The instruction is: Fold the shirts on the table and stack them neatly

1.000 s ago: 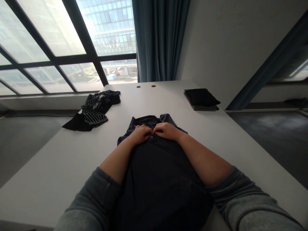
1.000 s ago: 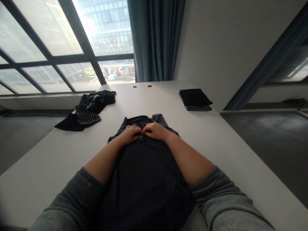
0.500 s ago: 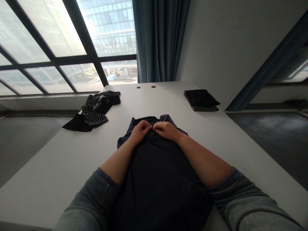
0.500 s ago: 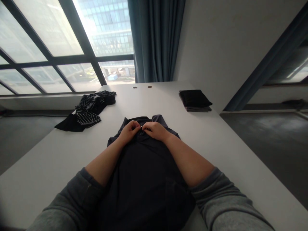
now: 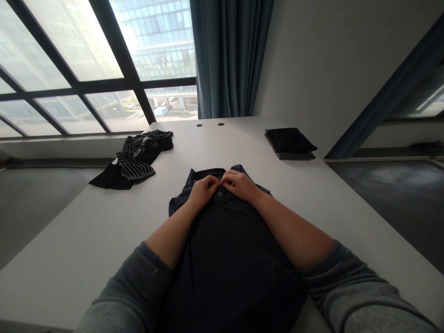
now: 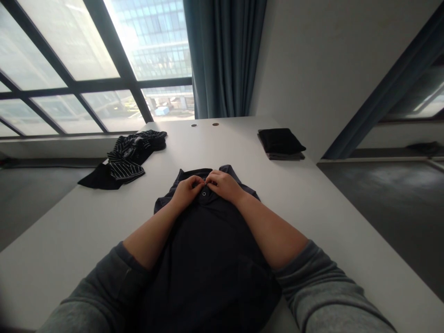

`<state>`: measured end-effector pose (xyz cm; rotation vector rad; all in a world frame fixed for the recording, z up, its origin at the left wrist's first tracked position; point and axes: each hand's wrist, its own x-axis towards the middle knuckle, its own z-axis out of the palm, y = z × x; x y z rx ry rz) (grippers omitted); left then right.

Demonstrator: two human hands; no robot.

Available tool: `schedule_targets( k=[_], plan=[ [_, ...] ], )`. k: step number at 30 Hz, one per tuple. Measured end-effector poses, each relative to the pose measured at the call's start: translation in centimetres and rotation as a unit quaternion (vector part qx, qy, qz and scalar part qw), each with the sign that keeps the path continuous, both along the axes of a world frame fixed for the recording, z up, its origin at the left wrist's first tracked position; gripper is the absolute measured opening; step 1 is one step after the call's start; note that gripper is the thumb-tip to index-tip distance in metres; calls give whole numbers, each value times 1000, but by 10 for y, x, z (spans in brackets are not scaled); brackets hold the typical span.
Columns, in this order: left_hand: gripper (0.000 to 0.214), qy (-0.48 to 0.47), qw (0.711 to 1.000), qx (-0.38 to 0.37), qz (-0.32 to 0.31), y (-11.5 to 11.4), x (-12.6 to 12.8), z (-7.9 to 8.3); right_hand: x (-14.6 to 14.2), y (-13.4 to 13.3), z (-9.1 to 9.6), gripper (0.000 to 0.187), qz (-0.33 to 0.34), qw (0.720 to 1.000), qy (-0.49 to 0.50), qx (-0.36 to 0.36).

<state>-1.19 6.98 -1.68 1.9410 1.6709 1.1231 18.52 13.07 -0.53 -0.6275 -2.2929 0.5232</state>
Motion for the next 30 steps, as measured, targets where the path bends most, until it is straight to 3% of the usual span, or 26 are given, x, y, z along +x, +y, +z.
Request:
schedule_targets(
  k=[8,16,21,24,30],
  plan=[
    [7,-10,1000,18,0,-9,9,14,-1,2,-2,12,-31,999,31,-16],
    [8,2,999,6,44,-9,10,13,4,9,-3,13,26,999,10,-34],
    [8,-38,999,8,23,-6,7,9,4,6,0,17,31,998,11,-53],
    [9,-52,999,16,-2,-5,6,8,2,5,0,16,2,996,9,-91],
    [10,-13,999,24,-38,-10,8,15,4,16,-8,14,-26,972,0,-233]
  ],
)
